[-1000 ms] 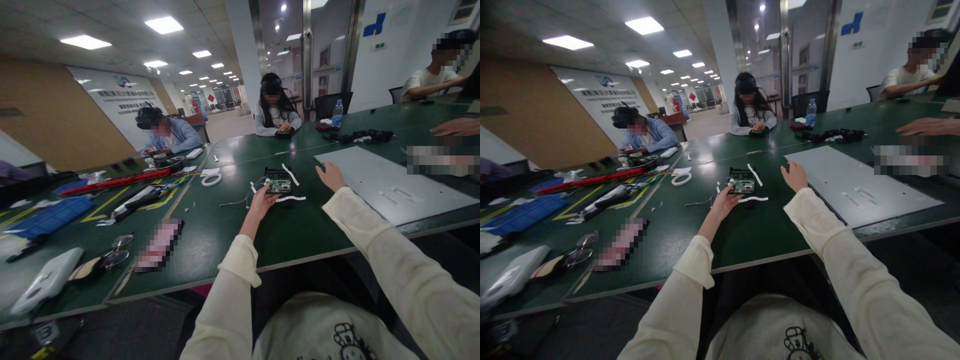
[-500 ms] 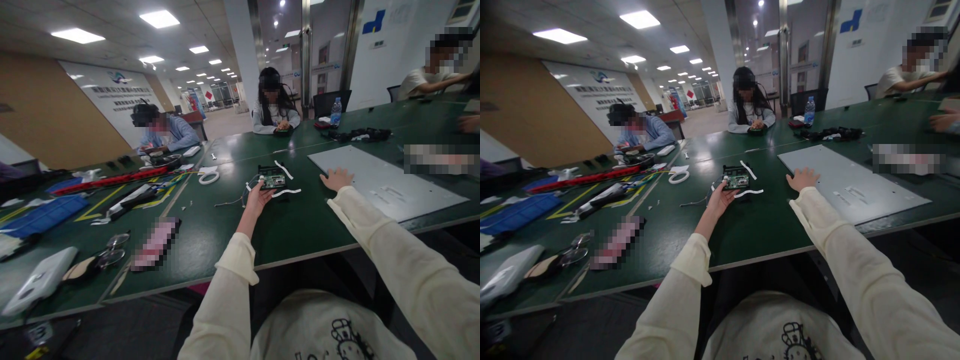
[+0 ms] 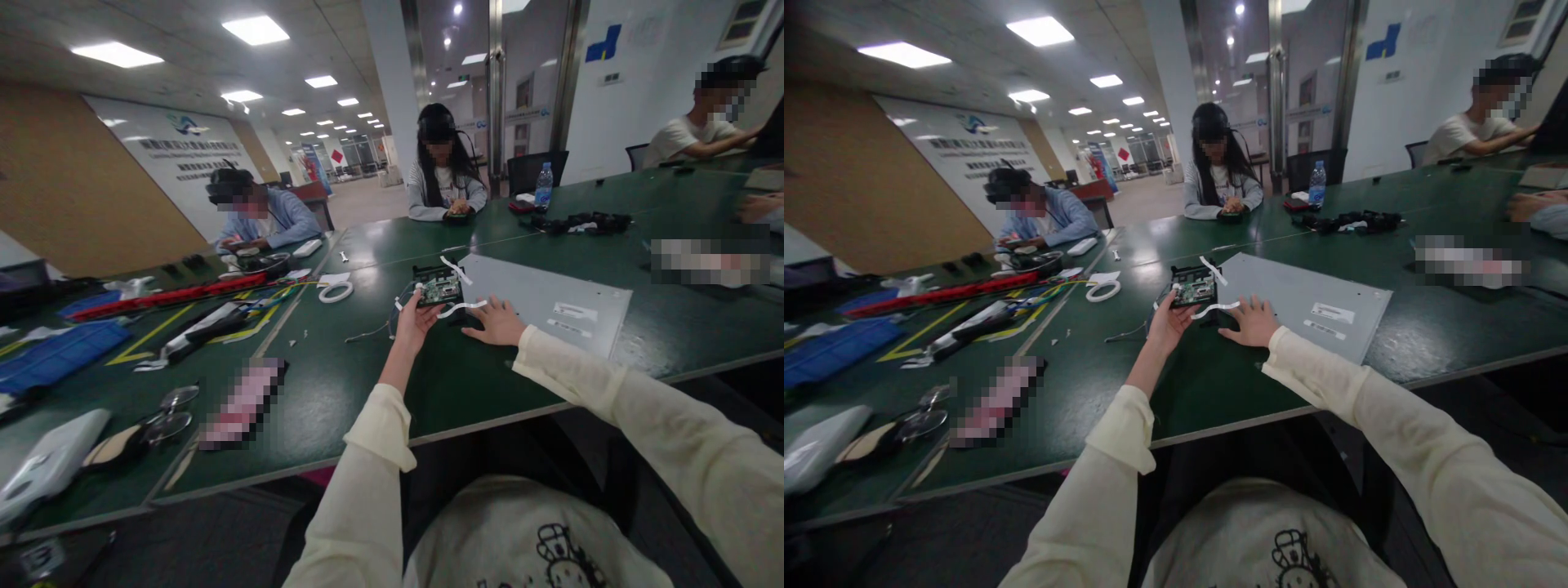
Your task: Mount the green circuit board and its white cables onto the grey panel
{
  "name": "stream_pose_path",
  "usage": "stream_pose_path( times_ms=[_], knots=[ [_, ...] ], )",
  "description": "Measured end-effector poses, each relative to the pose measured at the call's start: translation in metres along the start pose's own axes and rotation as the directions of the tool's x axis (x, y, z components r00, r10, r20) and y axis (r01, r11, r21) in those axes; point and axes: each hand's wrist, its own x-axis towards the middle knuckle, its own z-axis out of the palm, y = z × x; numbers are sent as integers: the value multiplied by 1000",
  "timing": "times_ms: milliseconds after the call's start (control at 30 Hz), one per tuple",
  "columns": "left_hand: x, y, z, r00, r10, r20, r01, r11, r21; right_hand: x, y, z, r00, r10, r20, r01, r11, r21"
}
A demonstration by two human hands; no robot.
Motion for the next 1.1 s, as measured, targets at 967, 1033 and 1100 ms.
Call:
stream_pose_path(
  times_ms=[967, 1033, 1100],
  knots=[
    [1, -9, 1, 999, -21, 50, 17, 997, 75, -6, 118, -21, 927, 374, -41, -371, 889, -268],
    [0, -10, 3, 998, -31, 47, 26, 996, 89, -1, 119, -22, 934, 356, -9, -341, 887, -312],
    [0, -12, 5, 999, -30, 45, 26, 995, 98, 6, 119, -23, 944, 330, 19, -305, 892, -334]
  ],
)
